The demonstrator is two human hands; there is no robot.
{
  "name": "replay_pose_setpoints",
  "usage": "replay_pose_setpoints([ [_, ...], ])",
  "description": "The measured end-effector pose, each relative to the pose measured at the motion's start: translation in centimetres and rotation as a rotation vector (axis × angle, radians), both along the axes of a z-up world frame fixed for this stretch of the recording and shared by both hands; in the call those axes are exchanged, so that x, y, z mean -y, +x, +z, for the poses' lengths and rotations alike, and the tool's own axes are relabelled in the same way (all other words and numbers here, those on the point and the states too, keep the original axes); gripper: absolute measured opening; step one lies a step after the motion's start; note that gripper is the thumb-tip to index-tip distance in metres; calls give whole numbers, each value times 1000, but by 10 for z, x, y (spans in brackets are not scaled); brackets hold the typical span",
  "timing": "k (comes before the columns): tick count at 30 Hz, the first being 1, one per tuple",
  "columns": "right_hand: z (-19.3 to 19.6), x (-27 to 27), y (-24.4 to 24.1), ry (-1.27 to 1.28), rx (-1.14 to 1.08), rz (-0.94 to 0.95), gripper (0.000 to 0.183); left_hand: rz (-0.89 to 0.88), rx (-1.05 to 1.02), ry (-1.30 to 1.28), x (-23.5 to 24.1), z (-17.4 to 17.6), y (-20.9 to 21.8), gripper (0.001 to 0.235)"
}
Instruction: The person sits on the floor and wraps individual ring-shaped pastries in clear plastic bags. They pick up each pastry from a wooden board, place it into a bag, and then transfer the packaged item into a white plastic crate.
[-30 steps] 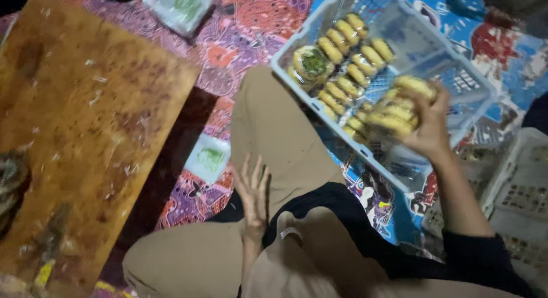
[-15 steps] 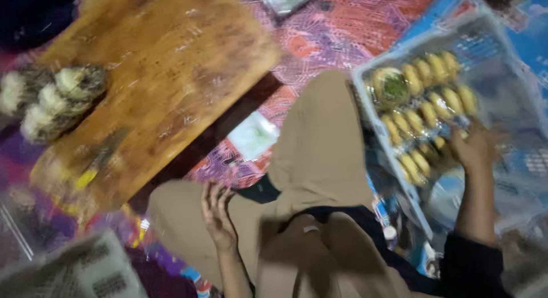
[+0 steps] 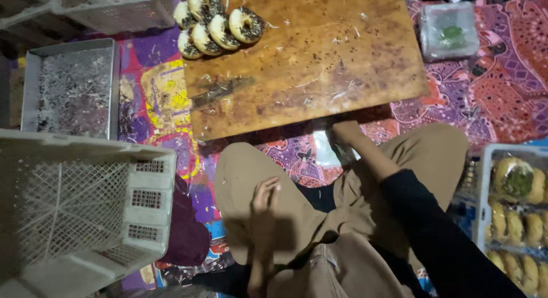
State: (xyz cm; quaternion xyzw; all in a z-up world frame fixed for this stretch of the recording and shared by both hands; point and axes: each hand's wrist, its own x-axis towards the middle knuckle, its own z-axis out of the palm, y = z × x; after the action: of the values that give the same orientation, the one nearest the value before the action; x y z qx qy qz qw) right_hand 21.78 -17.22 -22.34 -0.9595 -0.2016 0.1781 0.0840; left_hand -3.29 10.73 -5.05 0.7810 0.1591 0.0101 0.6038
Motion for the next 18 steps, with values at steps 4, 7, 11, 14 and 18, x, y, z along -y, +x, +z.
replay_pose_setpoints([
  [4, 38, 8, -38, 21, 445, 248, 17, 29, 260, -94, 49, -18, 73, 41],
  [7, 84, 23, -104, -21, 458, 292, 23, -146, 42, -211, 111, -36, 127, 37],
  [11, 111, 38, -124, 27, 361, -85, 44, -566, 733, 481, 174, -10, 118, 55],
  [14, 113, 15, -102, 348, 79, -490, 79, -501, 695, 266, 162, 26, 112, 56],
  [18, 146, -81, -31, 997, -17, 422, 74, 292, 178, -922, 41, 46, 171, 64],
])
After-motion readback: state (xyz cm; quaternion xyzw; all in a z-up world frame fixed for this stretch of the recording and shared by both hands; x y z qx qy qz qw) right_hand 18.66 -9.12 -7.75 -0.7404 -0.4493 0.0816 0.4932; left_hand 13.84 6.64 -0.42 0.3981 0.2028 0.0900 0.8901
